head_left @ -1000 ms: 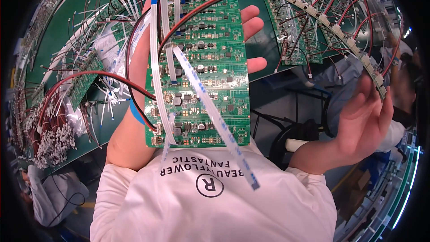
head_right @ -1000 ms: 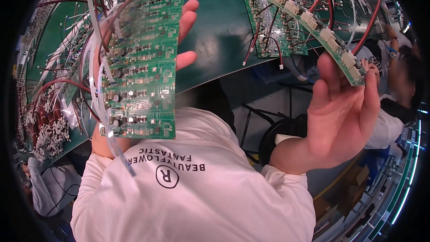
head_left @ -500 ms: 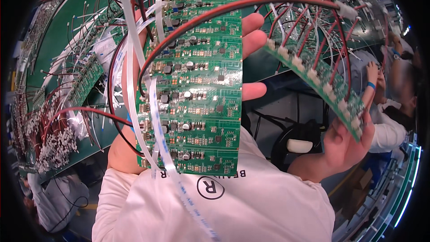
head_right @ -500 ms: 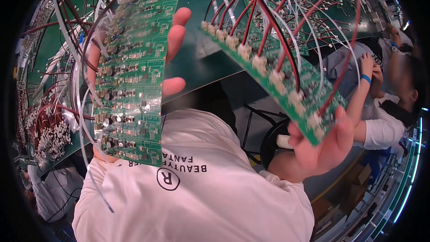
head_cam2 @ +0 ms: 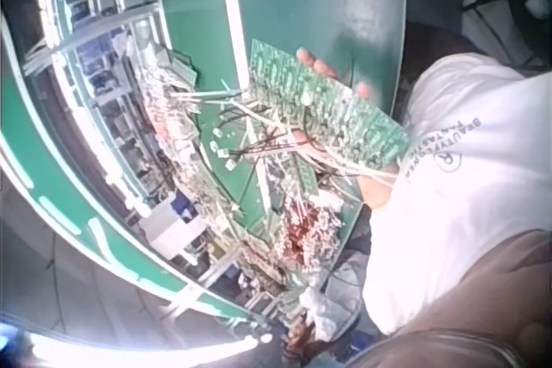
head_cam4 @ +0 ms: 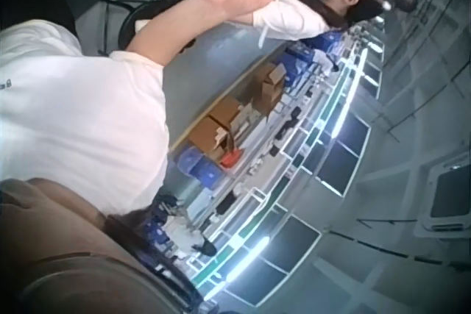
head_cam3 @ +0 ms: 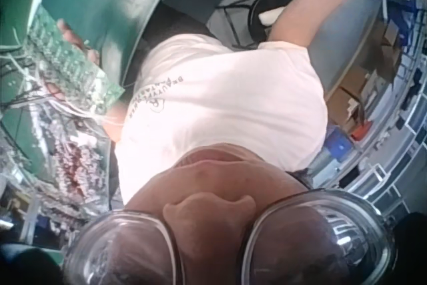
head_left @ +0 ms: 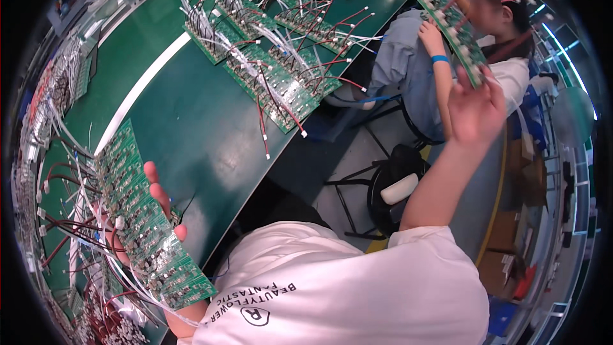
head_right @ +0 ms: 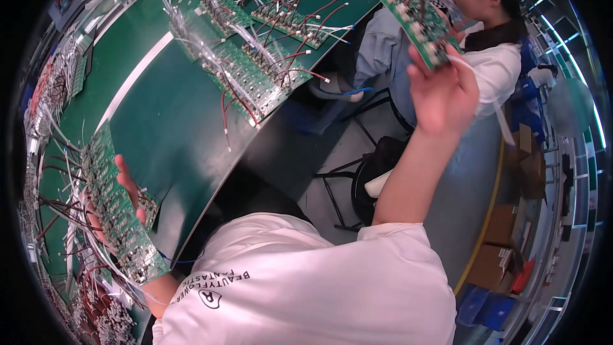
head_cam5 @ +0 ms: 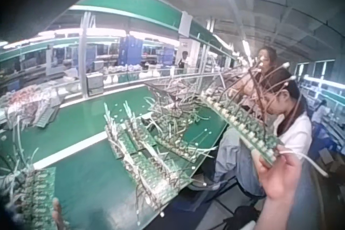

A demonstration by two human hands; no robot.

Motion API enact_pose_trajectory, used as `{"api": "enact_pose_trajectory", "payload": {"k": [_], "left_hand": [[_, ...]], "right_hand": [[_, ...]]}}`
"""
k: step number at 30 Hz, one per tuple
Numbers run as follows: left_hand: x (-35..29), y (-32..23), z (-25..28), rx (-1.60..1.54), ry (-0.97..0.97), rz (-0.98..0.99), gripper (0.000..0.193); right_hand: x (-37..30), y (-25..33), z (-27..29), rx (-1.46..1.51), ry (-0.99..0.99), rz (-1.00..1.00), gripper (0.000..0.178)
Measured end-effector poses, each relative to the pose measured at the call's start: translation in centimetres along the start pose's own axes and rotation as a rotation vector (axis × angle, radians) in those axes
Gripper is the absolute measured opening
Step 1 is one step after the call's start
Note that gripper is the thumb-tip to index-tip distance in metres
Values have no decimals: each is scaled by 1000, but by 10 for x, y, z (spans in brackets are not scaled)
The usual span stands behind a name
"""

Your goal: The person picks up a circuit board panel from the table and connects ribbon cables into the ports on the board by hand.

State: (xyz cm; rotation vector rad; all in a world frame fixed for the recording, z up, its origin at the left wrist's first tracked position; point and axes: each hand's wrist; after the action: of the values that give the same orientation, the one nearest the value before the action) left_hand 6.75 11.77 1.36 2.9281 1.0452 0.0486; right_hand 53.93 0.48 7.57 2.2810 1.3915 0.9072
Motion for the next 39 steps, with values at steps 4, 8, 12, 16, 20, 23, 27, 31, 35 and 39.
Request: {"api": "enact_pose_trajectory", "payload": {"k": [4,8,12,16,20,23,27,31,35,39], "left_hand": [[6,5,-4,-38,17,-40,67],[5,5,5,31,60,-57,56],[1,8,-4,102,32,-37,48],[-11,23,-5,7,-41,-220,60],[8,40,-22,29,-115,-470,70],[8,35,-31,212,-64,-468,68],[-10,32,-41,240,-44,-473,66],[-29,36,-63,210,-249,-626,65],[-39,30,-64,280,-288,-592,63],[-58,16,-50,429,-187,-604,77]], "right_hand": [[62,-2,85,-142,-133,3,24],[102,-30,168,-149,-238,-118,24],[115,-54,230,-267,-381,-238,23],[131,-81,252,-262,-331,-351,22],[133,-92,226,-593,-540,-357,25],[142,-78,267,-769,-527,-384,29],[140,-43,294,-870,-912,-408,35],[57,-52,152,-1112,-753,629,11],[-55,-181,-95,-893,155,391,7],[-67,-231,-188,-918,850,398,28]]}}
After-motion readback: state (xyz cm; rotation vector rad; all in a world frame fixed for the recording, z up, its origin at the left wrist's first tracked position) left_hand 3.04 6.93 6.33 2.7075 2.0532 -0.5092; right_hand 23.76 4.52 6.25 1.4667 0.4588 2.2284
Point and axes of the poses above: each hand's wrist, its own x-axis towards the middle knuckle, its own z-axis out of the back of the hand, y = z × x, and after that the axes turned 8 degrees about -y, right-handed
